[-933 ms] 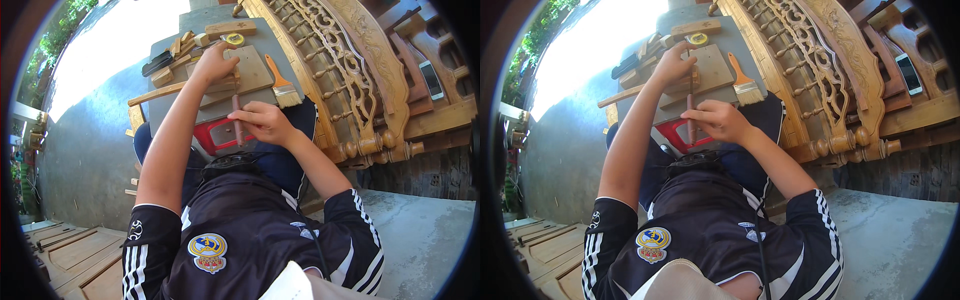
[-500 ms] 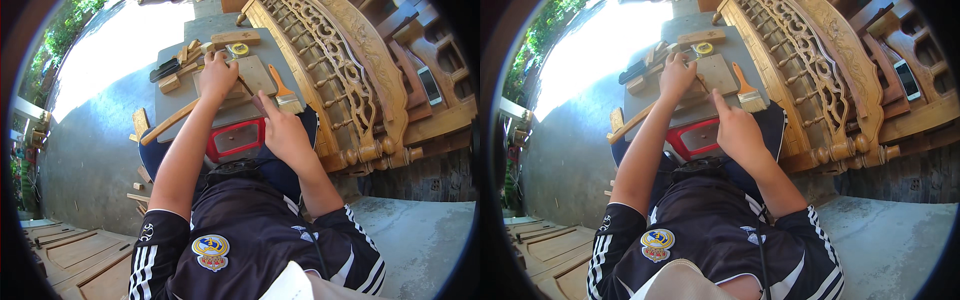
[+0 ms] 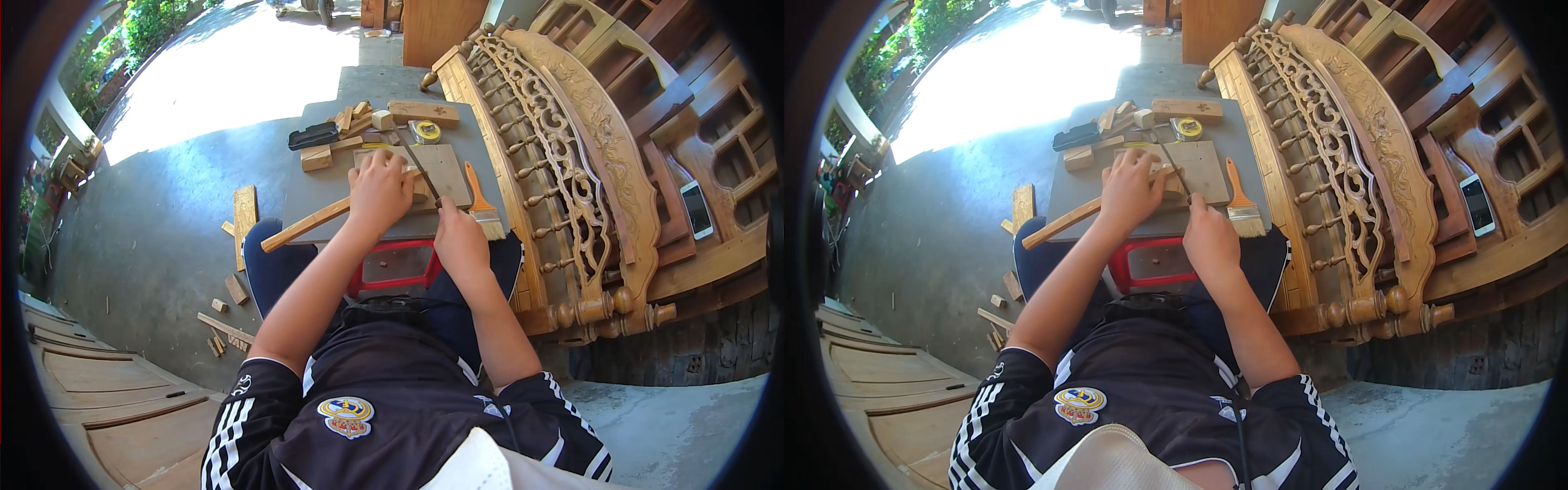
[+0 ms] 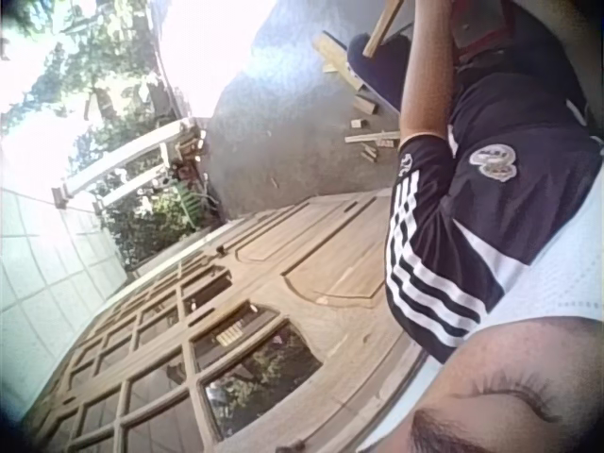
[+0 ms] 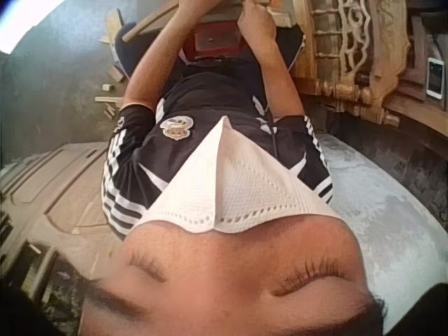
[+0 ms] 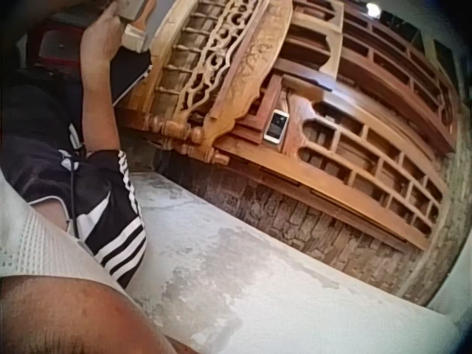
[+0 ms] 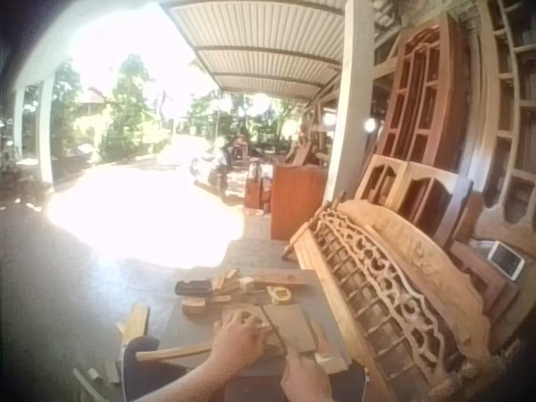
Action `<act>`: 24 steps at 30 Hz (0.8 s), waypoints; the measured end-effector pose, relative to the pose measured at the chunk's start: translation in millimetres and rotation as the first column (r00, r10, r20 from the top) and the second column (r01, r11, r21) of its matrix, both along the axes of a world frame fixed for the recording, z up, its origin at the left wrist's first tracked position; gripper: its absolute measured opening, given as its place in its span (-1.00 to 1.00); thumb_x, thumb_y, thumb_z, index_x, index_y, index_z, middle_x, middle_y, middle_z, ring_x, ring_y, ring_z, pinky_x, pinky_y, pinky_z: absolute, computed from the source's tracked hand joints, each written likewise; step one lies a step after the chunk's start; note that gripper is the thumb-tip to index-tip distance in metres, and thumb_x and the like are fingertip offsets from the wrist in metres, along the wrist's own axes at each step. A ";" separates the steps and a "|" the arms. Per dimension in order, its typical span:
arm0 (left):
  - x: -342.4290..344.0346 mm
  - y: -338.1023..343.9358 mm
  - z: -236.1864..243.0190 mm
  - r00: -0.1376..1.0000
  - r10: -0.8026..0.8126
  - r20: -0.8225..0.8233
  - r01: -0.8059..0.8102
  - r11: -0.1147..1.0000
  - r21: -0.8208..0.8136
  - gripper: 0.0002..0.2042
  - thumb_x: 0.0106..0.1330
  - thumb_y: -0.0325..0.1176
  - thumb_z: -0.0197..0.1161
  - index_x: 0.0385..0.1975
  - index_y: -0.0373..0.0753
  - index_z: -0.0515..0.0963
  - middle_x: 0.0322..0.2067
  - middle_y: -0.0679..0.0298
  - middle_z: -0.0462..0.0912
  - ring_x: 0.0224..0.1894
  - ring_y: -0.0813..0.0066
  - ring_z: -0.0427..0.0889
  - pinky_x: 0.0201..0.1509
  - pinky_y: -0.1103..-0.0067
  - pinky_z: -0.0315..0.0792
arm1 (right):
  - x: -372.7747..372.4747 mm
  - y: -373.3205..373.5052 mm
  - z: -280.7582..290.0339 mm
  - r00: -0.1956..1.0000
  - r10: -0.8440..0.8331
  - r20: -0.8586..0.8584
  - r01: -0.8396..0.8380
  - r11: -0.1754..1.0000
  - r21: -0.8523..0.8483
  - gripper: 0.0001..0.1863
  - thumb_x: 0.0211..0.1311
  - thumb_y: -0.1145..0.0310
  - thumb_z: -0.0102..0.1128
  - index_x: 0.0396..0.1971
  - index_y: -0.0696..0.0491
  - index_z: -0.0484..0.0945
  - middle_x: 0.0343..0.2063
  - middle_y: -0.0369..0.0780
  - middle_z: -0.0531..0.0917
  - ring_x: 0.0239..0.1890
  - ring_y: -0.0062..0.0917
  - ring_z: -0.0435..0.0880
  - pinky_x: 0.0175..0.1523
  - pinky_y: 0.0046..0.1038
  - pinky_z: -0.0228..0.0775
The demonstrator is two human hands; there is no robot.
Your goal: Measure and mark a piece of wood for a woodworking project.
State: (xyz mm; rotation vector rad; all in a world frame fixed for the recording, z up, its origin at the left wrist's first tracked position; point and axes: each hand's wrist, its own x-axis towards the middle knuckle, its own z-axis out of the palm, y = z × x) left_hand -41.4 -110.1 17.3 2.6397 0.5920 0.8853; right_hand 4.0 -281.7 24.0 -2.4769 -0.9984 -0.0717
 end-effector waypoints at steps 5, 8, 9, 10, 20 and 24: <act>11.4 5.6 -8.0 0.999 -0.029 0.026 0.029 0.999 -0.017 -0.78 0.29 -0.13 0.32 -0.30 -0.14 0.71 -0.20 0.26 0.65 0.00 0.17 0.62 -0.01 0.21 0.47 | -1.7 5.7 1.5 1.000 0.020 0.012 -0.019 0.998 -0.052 -0.42 0.42 0.46 0.04 0.44 -0.06 0.32 -0.45 0.05 0.69 -0.36 0.01 0.71 -0.24 0.01 0.55; 13.0 2.9 -4.2 0.999 -0.025 0.031 0.025 1.000 0.004 -0.81 0.23 -0.16 0.36 -0.31 -0.12 0.73 -0.24 0.27 0.66 -0.04 0.14 0.63 -0.02 0.26 0.52 | -1.9 0.6 -2.3 0.994 0.072 0.082 -0.067 0.996 -0.063 -0.24 0.37 0.50 0.07 0.55 -0.21 0.15 -0.48 0.02 0.67 -0.42 -0.04 0.70 -0.24 -0.02 0.56; 14.2 4.5 -2.8 0.999 -0.024 0.021 0.024 1.000 -0.020 -0.81 0.24 -0.16 0.36 -0.31 -0.12 0.73 -0.23 0.26 0.66 -0.04 0.14 0.63 -0.01 0.25 0.52 | -1.7 1.1 0.2 0.995 0.058 0.077 -0.053 0.996 -0.067 -0.23 0.35 0.52 0.06 0.54 -0.22 0.17 -0.48 0.01 0.66 -0.43 -0.04 0.70 -0.25 -0.03 0.56; 15.5 6.0 -1.3 1.000 -0.023 0.013 0.024 0.999 -0.044 -0.81 0.24 -0.16 0.36 -0.32 -0.12 0.74 -0.22 0.25 0.66 -0.04 0.13 0.63 0.00 0.24 0.52 | -1.9 1.0 2.7 0.996 0.044 0.074 -0.039 0.997 -0.071 -0.23 0.33 0.53 0.06 0.54 -0.23 0.20 -0.48 0.00 0.66 -0.44 -0.05 0.69 -0.25 -0.03 0.56; 12.7 5.8 -4.0 1.000 -0.007 0.004 0.007 1.000 -0.023 -0.77 0.27 -0.12 0.33 -0.28 -0.12 0.76 -0.22 0.21 0.65 -0.05 0.12 0.63 0.00 0.23 0.53 | -22.7 -31.2 27.0 1.000 0.018 -0.007 -0.019 0.985 -0.170 -0.26 0.38 0.47 0.07 0.54 -0.24 0.18 -0.44 0.00 0.68 -0.38 -0.04 0.72 -0.21 -0.05 0.60; 14.5 4.0 -7.6 1.000 -0.007 0.017 0.007 1.000 0.025 -0.77 0.27 -0.10 0.33 -0.28 -0.10 0.76 -0.23 0.23 0.63 -0.05 0.15 0.63 -0.02 0.24 0.52 | -19.7 -38.2 23.5 1.000 -0.003 -0.023 0.002 0.999 -0.047 -0.37 0.45 0.43 0.03 0.50 -0.11 0.23 -0.42 0.03 0.70 -0.36 0.01 0.72 -0.17 -0.02 0.58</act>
